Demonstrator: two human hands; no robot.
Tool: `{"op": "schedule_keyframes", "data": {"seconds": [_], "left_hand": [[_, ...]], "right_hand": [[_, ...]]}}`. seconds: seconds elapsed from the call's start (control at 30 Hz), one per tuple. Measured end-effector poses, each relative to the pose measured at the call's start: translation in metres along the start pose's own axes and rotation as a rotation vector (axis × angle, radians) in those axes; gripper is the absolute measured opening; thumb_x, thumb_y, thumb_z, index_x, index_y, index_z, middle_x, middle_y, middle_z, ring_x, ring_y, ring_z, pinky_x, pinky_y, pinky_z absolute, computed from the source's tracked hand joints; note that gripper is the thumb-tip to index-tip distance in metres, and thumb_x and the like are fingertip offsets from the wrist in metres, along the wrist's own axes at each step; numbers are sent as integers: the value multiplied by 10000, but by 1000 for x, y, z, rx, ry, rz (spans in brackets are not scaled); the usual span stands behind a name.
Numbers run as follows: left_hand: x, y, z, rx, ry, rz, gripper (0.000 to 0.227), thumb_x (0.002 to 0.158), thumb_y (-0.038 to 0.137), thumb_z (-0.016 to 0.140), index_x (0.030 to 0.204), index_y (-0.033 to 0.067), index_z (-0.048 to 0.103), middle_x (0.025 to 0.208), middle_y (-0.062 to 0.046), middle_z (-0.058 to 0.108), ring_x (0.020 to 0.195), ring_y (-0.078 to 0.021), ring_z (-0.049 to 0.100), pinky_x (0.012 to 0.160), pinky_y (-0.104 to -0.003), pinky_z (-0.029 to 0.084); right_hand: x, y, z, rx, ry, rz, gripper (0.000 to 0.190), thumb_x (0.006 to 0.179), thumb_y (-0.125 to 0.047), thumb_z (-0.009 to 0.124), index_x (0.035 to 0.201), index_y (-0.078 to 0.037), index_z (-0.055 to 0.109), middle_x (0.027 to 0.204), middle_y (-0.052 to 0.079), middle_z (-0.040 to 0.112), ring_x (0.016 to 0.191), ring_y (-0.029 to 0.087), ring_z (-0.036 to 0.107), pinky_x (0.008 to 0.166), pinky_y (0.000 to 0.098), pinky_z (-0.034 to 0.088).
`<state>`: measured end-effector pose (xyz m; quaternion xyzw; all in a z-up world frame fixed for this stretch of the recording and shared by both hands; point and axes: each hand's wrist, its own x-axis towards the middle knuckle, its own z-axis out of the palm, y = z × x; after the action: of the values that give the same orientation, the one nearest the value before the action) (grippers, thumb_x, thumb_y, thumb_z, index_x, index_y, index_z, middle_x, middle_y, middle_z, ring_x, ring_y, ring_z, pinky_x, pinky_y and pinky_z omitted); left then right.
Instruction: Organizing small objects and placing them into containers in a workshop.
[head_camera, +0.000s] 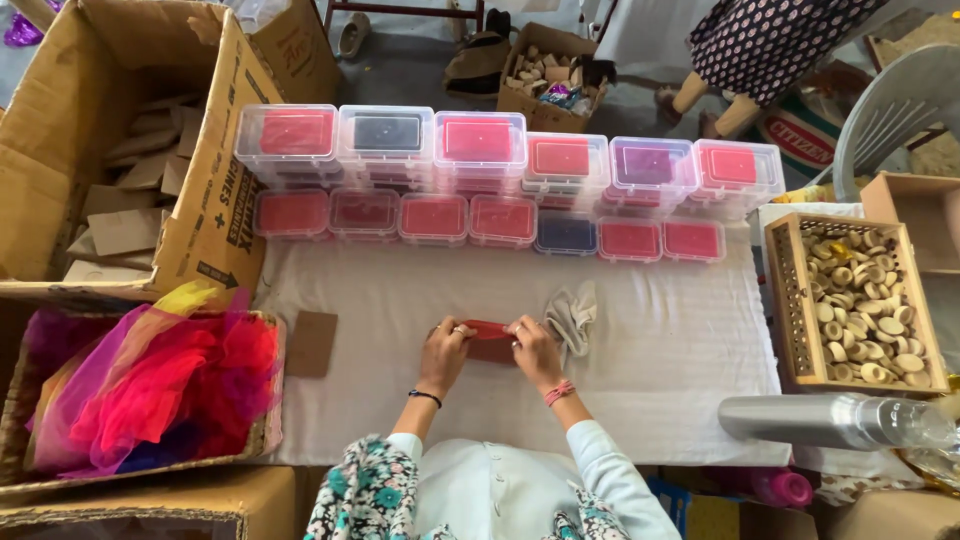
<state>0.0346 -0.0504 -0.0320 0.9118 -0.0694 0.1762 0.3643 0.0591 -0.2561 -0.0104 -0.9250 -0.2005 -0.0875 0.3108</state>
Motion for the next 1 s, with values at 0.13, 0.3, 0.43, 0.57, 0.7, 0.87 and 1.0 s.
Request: {"op": "schedule_keyframes", "data": {"seconds": [0.13, 0.3, 0.43, 0.57, 0.7, 0.87, 1.0], "left_hand": [[-7, 2, 3, 88, 56, 34, 103, 846, 90, 736, 937, 138, 741, 969, -38, 660, 884, -274, 649, 843, -423, 515], [-9, -4, 14, 265, 42, 83, 47, 915, 161, 737, 915, 116, 722, 986, -25, 663, 985, -239, 652, 894, -425, 488], [-11, -8, 5, 291, 82, 198, 139, 865, 119, 689, 992, 135, 743, 1098, -35, 678, 1051, -245, 622, 995, -433, 465], [-15, -15, 0, 389, 32, 296, 157, 878, 125, 659, 1022, 123, 724, 1176, -41, 681, 1145, -239, 607, 1101, -445, 424], [-22, -25, 3, 422, -23, 276, 155, 888, 117, 652, 1029, 136, 713, 1133, -35, 682, 1127, -232, 606, 1102, -453, 415], [-30, -18, 4, 390, -32, 261, 132, 908, 126, 653, 1023, 153, 710, 1075, -7, 673, 1108, -210, 607, 1116, -454, 396], [-39, -2, -4, 402, -5, 275, 116, 887, 147, 655, 993, 146, 705, 1103, 0, 665, 1107, -205, 603, 1125, -469, 367]], "right_hand": [[-19, 0, 3, 25, 43, -68, 283, 778, 63, 663, 1007, -85, 740, 1089, 80, 687, 1008, 294, 669, 875, 399, 540], [-27, 10, 2, -71, -43, -120, 373, 732, 50, 671, 1077, -66, 753, 1291, 81, 689, 1161, 291, 622, 1001, 434, 479], [-17, 6, -8, -135, 11, -213, 315, 752, -19, 730, 1060, -85, 752, 1330, 66, 654, 1276, 308, 573, 1123, 477, 420], [-2, 10, -19, 40, -275, -201, 520, 606, -174, 880, 1039, -13, 641, 1469, 226, 473, 1360, 414, 438, 1103, 496, 371], [9, 19, -22, -42, -427, -183, 531, 637, -136, 877, 1094, -45, 622, 1494, 202, 489, 1360, 387, 462, 1108, 469, 392], [8, 22, -22, 16, -437, -139, 472, 664, -125, 878, 1062, -45, 638, 1467, 169, 521, 1340, 369, 486, 1108, 443, 409], [4, 22, -19, 19, -395, -173, 450, 667, -107, 874, 1057, -43, 658, 1443, 159, 543, 1349, 363, 498, 1105, 432, 417]]}}
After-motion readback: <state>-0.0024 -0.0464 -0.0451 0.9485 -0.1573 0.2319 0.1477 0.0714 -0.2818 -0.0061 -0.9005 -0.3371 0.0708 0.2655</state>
